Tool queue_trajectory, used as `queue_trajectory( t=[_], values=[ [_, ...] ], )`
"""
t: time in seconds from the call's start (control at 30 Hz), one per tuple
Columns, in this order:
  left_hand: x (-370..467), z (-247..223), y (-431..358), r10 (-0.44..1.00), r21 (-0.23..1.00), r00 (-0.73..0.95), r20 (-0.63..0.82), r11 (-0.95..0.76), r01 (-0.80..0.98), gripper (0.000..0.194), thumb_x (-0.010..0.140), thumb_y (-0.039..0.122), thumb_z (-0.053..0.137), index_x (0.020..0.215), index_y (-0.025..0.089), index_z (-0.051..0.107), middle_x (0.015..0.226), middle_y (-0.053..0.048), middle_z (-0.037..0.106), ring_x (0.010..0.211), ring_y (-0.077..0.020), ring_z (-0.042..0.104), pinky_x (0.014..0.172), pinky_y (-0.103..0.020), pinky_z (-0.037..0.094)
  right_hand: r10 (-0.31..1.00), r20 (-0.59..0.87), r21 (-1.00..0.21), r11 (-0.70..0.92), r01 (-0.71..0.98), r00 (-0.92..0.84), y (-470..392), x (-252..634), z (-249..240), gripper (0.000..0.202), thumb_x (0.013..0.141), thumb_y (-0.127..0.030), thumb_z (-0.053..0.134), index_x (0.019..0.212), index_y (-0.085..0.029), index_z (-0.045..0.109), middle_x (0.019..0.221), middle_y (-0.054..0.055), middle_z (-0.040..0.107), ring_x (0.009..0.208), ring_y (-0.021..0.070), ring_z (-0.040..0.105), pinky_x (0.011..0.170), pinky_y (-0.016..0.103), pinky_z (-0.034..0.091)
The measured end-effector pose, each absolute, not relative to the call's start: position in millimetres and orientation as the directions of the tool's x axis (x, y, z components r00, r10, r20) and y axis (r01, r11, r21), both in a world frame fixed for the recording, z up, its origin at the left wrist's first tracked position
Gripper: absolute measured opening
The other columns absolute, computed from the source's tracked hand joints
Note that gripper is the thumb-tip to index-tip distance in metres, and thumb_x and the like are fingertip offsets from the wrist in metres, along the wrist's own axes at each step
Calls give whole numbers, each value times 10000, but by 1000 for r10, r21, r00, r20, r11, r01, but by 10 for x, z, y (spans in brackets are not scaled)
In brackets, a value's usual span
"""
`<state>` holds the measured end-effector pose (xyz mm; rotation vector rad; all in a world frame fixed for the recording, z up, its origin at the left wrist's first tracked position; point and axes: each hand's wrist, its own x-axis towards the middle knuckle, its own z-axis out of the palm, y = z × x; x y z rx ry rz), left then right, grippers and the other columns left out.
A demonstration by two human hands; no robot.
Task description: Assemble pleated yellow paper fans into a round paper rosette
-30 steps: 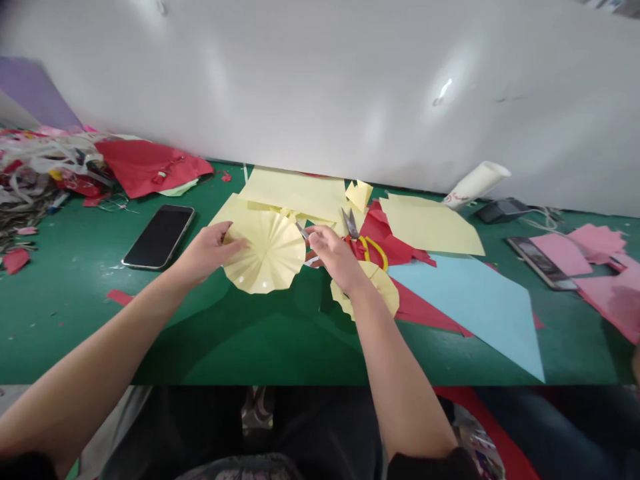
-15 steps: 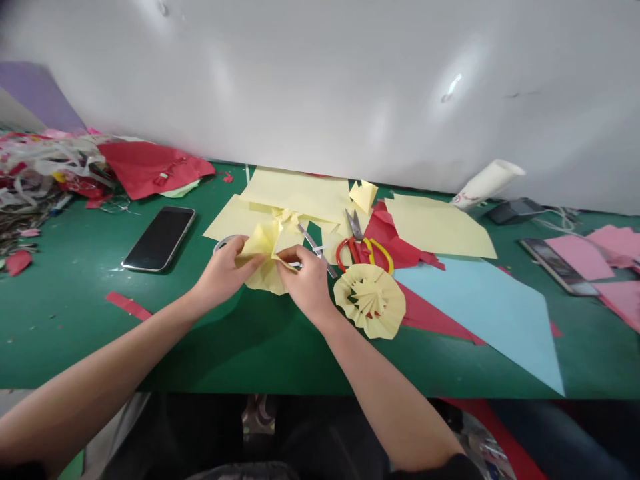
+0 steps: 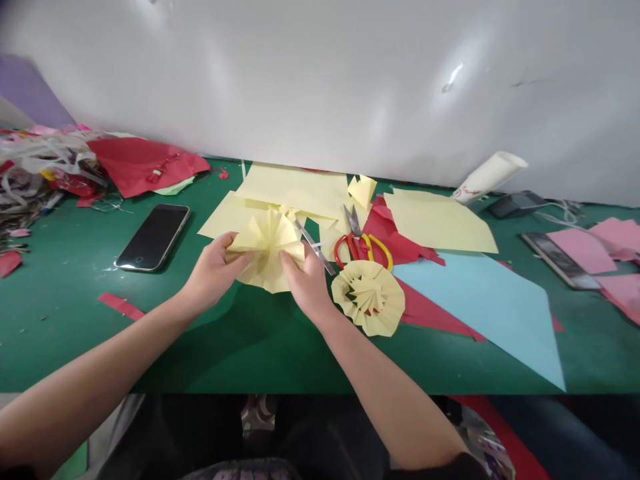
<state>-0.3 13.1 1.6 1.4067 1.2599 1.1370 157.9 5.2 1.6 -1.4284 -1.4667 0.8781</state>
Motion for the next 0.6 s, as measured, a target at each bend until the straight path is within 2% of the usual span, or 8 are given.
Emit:
queue_trajectory(
  t=[0.1, 0.17, 0.23, 0.27, 0.37, 0.43, 0.5, 0.6],
  values=[
    [-51, 27, 179, 991, 931, -52, 124, -98, 352, 137, 707, 215, 548, 830, 154, 554, 795, -47, 635, 740, -176, 597, 647, -299, 454, 984, 176, -891, 175, 418, -37, 70, 1671, 69, 338, 825, -505, 414, 1038, -256, 498, 1029, 48, 619, 921, 196, 599, 773, 368, 506],
    [-83, 28, 216, 984, 905, -94, 149, -98, 415, 133, 698, 205, 541, 823, 160, 547, 782, -36, 635, 726, -169, 588, 656, -300, 441, 974, 223, -862, 219, 458, -47, 99, 1785, 134, 357, 843, -519, 355, 1046, -245, 465, 1031, 60, 598, 874, 179, 599, 727, 350, 510],
    [-107, 30, 243, 985, 899, -103, 141, -84, 431, 132, 692, 205, 536, 819, 166, 538, 763, -23, 628, 707, -158, 580, 648, -293, 433, 965, 263, -794, 215, 568, 3, 122, 1931, 208, 328, 820, -487, 425, 1023, -233, 461, 973, 60, 596, 866, 177, 590, 712, 336, 506],
    [-114, 33, 250, 985, 895, -107, 135, -75, 440, 135, 688, 207, 537, 816, 167, 535, 757, -19, 623, 699, -155, 576, 640, -289, 429, 963, 267, -723, 178, 668, 32, 120, 2007, 243, 301, 788, -457, 492, 981, -226, 473, 943, 57, 596, 856, 184, 586, 718, 346, 502],
    [-121, 54, 251, 984, 874, -120, 131, -58, 483, 163, 675, 215, 546, 829, 166, 529, 754, -16, 611, 691, -152, 565, 627, -285, 417, 940, 308, -499, 28, 866, 147, 5, 2197, 306, 213, 777, -391, 516, 882, -209, 476, 858, 58, 580, 816, 205, 570, 728, 400, 491],
    [-118, 70, 243, 984, 864, -117, 132, -56, 500, 180, 674, 223, 548, 843, 165, 528, 764, -17, 610, 693, -150, 562, 625, -283, 413, 962, 260, -250, -17, 968, 84, -165, 2258, 297, 296, 703, -408, 607, 867, -194, 486, 934, 100, 560, 924, 292, 531, 750, 477, 474],
    [-115, 81, 236, 987, 862, -106, 124, -54, 505, 184, 676, 231, 549, 847, 168, 527, 761, -16, 611, 687, -147, 560, 621, -279, 409, 983, 181, -48, -16, 999, 24, -360, 2272, 246, 384, 647, -439, 654, 894, -185, 506, 1034, 134, 528, 974, 366, 497, 713, 531, 470],
    [-114, 89, 232, 989, 853, -94, 116, -51, 519, 172, 675, 230, 548, 835, 173, 524, 739, -9, 606, 669, -138, 551, 614, -271, 403, 987, 161, 107, -12, 994, -5, -566, 2273, 129, 214, 707, -301, 602, 863, -170, 535, 1089, 142, 504, 1011, 371, 482, 721, 526, 477]
  ],
)
